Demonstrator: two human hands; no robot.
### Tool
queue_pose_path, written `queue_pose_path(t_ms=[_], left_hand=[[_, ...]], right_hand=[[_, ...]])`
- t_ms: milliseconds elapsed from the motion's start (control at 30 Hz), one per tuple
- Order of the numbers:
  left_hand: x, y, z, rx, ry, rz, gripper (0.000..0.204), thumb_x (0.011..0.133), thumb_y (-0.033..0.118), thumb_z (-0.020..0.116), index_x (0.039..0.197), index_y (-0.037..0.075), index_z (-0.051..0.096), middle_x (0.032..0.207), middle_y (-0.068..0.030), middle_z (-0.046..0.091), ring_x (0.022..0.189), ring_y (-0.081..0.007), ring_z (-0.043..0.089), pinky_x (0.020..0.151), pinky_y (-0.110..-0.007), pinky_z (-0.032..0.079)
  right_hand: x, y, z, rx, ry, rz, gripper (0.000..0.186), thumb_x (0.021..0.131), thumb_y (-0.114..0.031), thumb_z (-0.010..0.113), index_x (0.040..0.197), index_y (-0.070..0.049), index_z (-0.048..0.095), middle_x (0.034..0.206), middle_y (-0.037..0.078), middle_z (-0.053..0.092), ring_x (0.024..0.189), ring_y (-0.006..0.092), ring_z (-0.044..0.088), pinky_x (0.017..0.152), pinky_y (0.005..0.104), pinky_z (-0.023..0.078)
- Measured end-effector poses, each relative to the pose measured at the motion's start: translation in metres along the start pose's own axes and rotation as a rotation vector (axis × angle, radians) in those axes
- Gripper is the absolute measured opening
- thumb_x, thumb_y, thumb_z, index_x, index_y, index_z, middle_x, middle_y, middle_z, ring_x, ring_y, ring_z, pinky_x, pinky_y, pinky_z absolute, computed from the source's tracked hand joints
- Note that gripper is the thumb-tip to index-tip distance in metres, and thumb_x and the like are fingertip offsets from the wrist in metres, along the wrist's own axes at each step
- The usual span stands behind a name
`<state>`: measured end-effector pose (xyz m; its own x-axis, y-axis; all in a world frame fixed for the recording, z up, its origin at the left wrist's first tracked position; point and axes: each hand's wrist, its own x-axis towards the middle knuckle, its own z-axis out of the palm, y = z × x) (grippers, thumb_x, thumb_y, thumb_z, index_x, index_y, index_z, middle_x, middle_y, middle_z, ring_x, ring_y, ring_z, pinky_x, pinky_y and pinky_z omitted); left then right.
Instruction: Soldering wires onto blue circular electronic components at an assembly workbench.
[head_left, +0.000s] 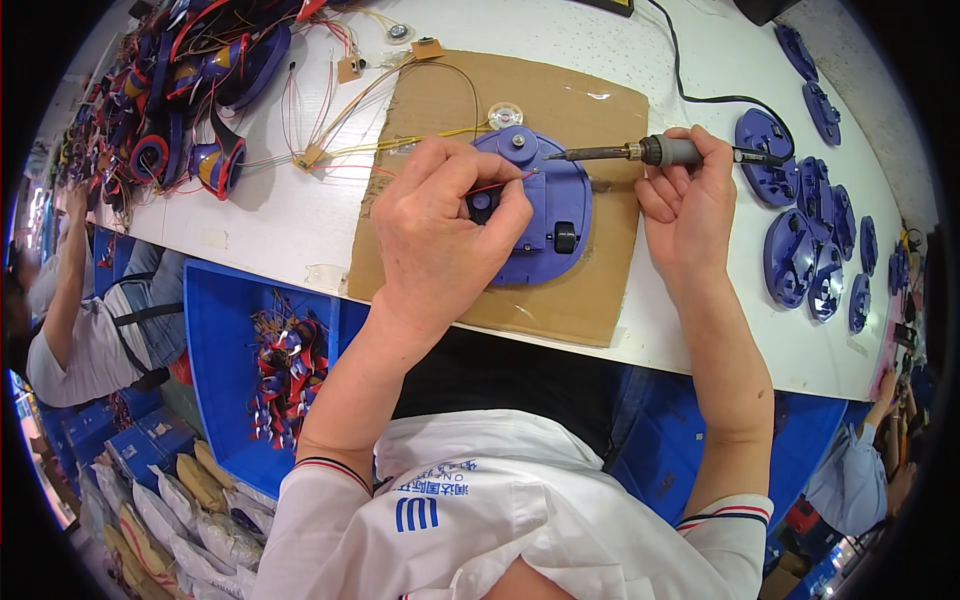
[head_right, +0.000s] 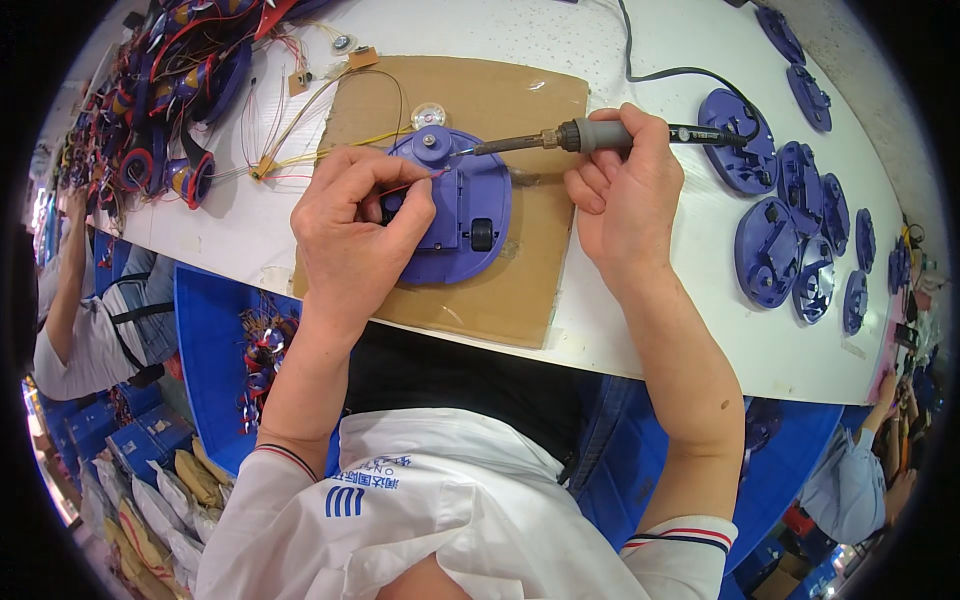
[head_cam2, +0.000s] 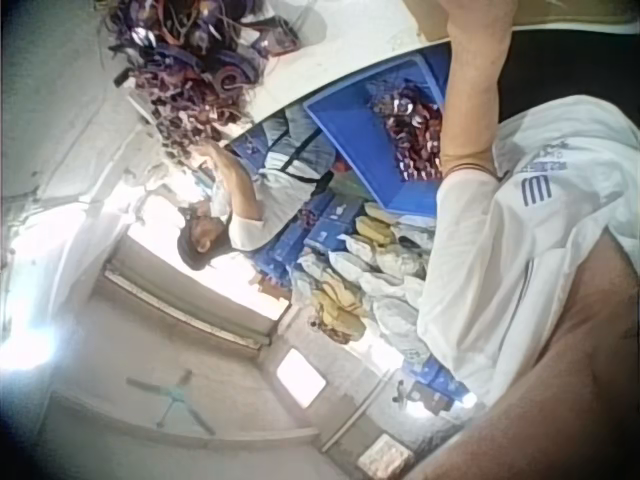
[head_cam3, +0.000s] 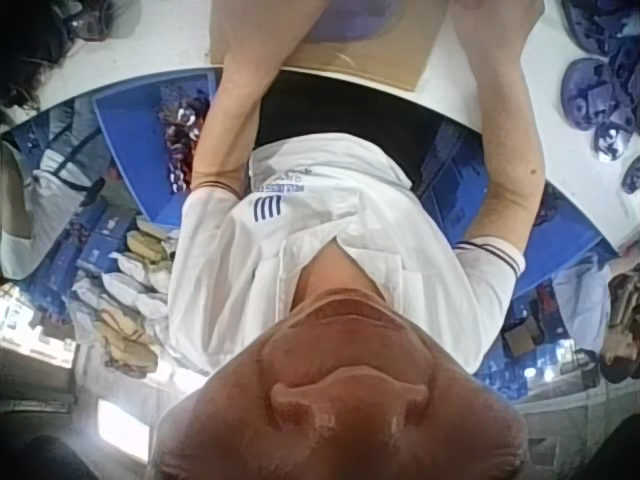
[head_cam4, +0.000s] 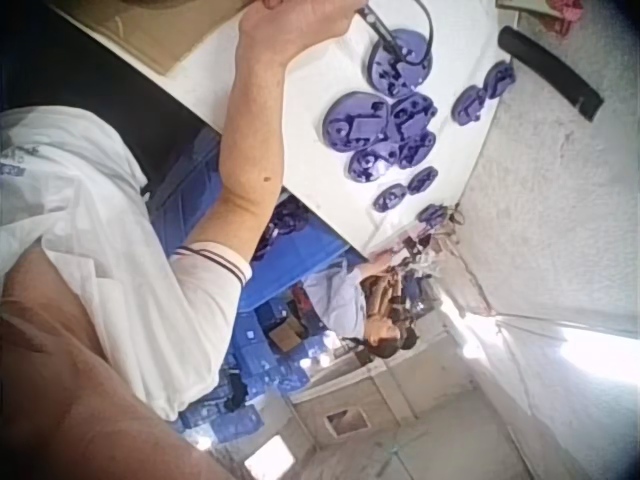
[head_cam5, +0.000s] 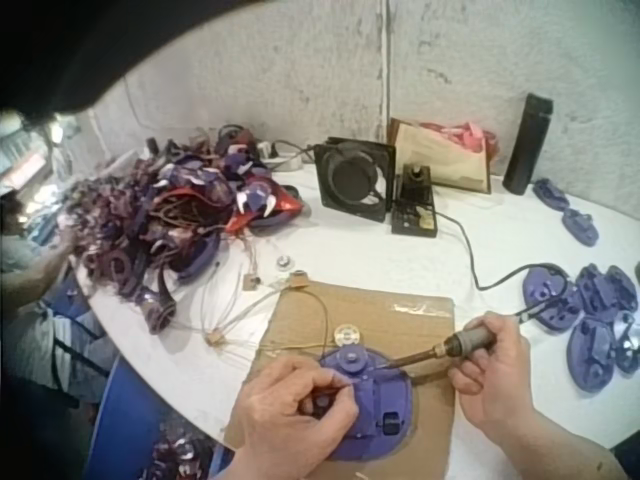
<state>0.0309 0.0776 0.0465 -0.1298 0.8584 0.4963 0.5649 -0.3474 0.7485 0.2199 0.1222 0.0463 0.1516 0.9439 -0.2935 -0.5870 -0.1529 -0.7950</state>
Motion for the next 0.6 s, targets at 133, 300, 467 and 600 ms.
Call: queue_pose_path(t_ms=[133, 300, 467, 600], left_hand=[[0.0, 0.001, 0.0, -0.004, 0.002, 0.009, 0.01, 0.064, -0.004, 0.068, 0.07, 0.003, 0.065, 0.072, -0.0001, 0.056, 0.046, -0.0058, 0.035, 0.041, -0.018, 0.028], [-0.001, 0.006, -0.003, 0.015, -0.033, -0.023, 0.009, 0.065, -0.002, 0.069, 0.071, 0.004, 0.065, 0.073, -0.0007, 0.056, 0.053, -0.0086, 0.042, 0.048, -0.02, 0.034], [0.002, 0.003, -0.009, 0.155, -0.033, 0.117, 0.008, 0.067, 0.0, 0.069, 0.073, 0.003, 0.066, 0.074, -0.0007, 0.058, 0.064, -0.0131, 0.048, 0.059, -0.024, 0.04], [0.009, -0.001, -0.02, 0.061, -0.033, -0.009, 0.01, 0.068, 0.001, 0.069, 0.078, 0.005, 0.068, 0.08, -0.001, 0.06, 0.077, -0.0161, 0.051, 0.069, -0.026, 0.042]], right_hand=[[0.001, 0.0, -0.002, -0.006, -0.015, -0.004, 0.021, 0.091, -0.022, 0.049, 0.086, -0.003, 0.054, 0.052, -0.005, 0.03, 0.041, 0.0026, 0.015, 0.036, 0.0173, 0.015], [0.001, -0.001, -0.002, 0.002, -0.007, 0.004, 0.02, 0.091, -0.022, 0.049, 0.087, -0.003, 0.054, 0.051, -0.005, 0.03, 0.041, 0.0026, 0.015, 0.035, 0.0175, 0.015], [-0.002, -0.003, 0.005, 0.036, 0.006, 0.017, 0.02, 0.091, -0.022, 0.049, 0.087, -0.003, 0.054, 0.051, -0.005, 0.031, 0.041, 0.0026, 0.015, 0.035, 0.0175, 0.015], [0.001, -0.002, 0.0, 0.03, 0.005, 0.011, 0.019, 0.09, -0.021, 0.049, 0.087, -0.003, 0.054, 0.051, -0.005, 0.031, 0.041, 0.0026, 0.015, 0.034, 0.0174, 0.015]])
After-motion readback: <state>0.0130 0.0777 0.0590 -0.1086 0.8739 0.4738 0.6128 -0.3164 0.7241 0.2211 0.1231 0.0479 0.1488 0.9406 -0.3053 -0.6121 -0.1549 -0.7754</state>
